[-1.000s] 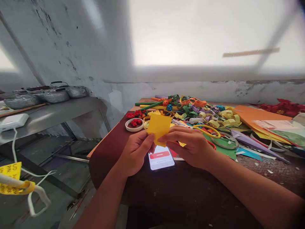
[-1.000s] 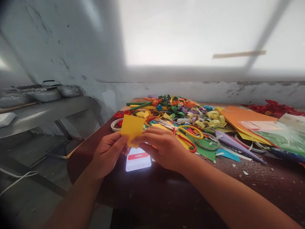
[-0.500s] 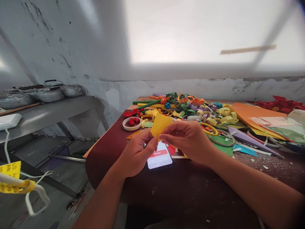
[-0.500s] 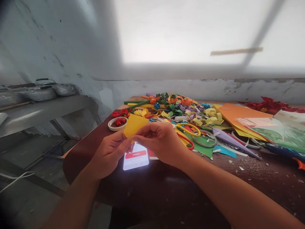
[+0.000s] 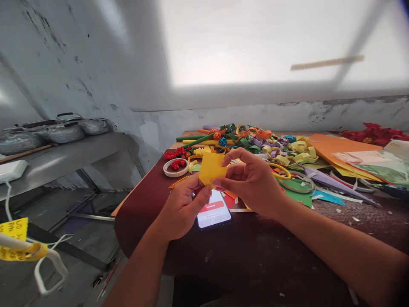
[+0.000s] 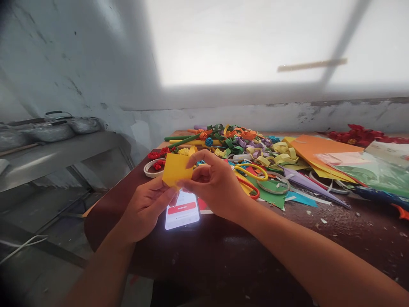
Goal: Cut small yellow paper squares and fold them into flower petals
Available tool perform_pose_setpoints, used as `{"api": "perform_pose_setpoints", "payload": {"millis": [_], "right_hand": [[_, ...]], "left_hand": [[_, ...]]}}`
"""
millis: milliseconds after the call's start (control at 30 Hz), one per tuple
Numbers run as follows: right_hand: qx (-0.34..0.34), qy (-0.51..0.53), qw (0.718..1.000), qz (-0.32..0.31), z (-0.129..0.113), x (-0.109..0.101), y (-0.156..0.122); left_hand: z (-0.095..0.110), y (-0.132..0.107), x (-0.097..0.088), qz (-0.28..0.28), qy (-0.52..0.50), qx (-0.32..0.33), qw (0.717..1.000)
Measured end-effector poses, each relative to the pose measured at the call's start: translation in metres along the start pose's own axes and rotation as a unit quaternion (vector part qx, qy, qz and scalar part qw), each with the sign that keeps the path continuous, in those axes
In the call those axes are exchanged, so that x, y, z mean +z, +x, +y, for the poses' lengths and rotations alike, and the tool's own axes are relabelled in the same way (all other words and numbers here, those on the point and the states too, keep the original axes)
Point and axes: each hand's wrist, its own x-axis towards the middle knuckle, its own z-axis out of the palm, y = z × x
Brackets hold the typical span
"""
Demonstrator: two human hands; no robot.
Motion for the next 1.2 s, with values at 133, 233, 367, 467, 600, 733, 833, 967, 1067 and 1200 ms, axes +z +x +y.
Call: {"api": "perform_pose_setpoints", "payload": {"millis": [133,233,367,467,600,733,833,967,1067,1200], "right_hand": [[-0.048,-0.031,0.998,-0.036,0.003,-0.003,-0.002],[-0.175,-0.151,0.969,-0.084,0.005,-0.008,-0.002],[-0.326,-0.250,0.902,-0.132,0.006,-0.012,-0.002],[-0.349,-0.258,0.894,-0.109,0.007,-0.011,-0.003],[-0.344,-0.265,0.895,-0.098,0.009,-0.011,-0.003],[-0.333,-0.277,0.896,-0.097,0.008,-0.017,-0.001],[-0.344,-0.274,0.894,-0.085,0.006,-0.022,0.000],[-0.355,-0.270,0.891,-0.083,0.007,-0.023,0.000],[-0.341,-0.271,0.890,-0.133,0.008,-0.023,-0.001],[-0.289,-0.260,0.903,-0.183,0.008,-0.027,-0.003]], "left_hand": [[-0.001,0.003,-0.001,0.013,-0.027,0.014,0.999],[-0.005,0.004,-0.003,0.012,-0.069,0.024,0.997],[-0.010,0.002,-0.007,-0.037,-0.144,0.040,0.988],[-0.010,0.000,-0.007,-0.042,-0.142,0.038,0.988],[-0.007,0.001,-0.004,-0.021,-0.122,0.021,0.992],[-0.006,0.002,-0.005,-0.019,-0.112,0.018,0.993],[-0.007,0.002,-0.008,-0.037,-0.112,0.026,0.993],[-0.009,0.003,-0.007,-0.005,-0.168,0.015,0.986],[-0.010,0.005,-0.005,0.062,-0.212,0.002,0.975],[-0.010,0.004,-0.005,0.059,-0.240,0.001,0.969]]}}
